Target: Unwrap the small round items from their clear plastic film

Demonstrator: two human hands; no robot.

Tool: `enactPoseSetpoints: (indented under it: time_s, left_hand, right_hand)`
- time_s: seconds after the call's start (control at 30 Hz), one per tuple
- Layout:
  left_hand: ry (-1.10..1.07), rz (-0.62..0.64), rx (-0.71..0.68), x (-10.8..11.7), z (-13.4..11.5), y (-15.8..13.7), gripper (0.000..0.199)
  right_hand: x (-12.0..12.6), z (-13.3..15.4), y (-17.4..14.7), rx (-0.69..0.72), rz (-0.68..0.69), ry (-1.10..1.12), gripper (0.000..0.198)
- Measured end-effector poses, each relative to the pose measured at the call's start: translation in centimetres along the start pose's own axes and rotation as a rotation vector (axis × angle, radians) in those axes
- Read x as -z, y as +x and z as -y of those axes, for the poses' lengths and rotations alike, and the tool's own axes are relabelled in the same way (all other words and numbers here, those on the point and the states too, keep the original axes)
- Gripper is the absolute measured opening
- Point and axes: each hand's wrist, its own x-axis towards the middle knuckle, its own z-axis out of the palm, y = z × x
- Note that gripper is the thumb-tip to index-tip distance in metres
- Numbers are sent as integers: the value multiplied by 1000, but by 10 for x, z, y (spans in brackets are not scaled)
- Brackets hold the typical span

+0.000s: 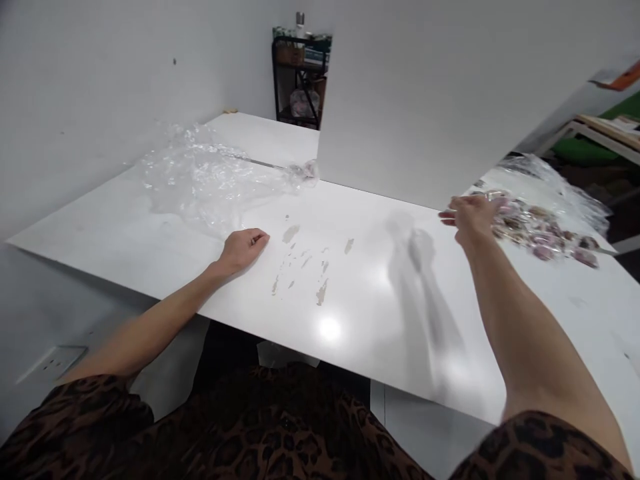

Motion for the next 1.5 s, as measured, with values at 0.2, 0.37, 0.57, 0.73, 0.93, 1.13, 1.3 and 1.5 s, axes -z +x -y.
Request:
enactPoseSetpoints:
  time_s: [0.2,0.37,0.57,0.73,0.93,1.13,1.3,1.5]
  left_hand:
    - [19,1,-123,-7,10,1,32]
    - [78,-10,-164,-7,22,3,34]
    - [178,3,-215,-8,26,6,39]
    - [159,-12,-255,-8,26,5,38]
    - [50,-25,-230,-6,25,8,34]
    - [-234,-63,-396,-12,0,-7,34]
    - [-133,371,-466,-22,-57,-31,58]
    - [45,485,-400,-26,-79,-35,50]
  right_hand:
    - [-150,55,-38,326,362,-115,30]
    - [-260,115,-16,491,418,-236,55]
    - [-318,134,-2,360,360,-245,23]
    - [-276,126,-30,324,299,-30,18]
    - [-163,98,-143,309,448,227,24]
    - [-76,65,-239,390,646,109,29]
    - [-46,52,-265,493,700,102,21]
    - [-22,41,-278,520,627,102,10]
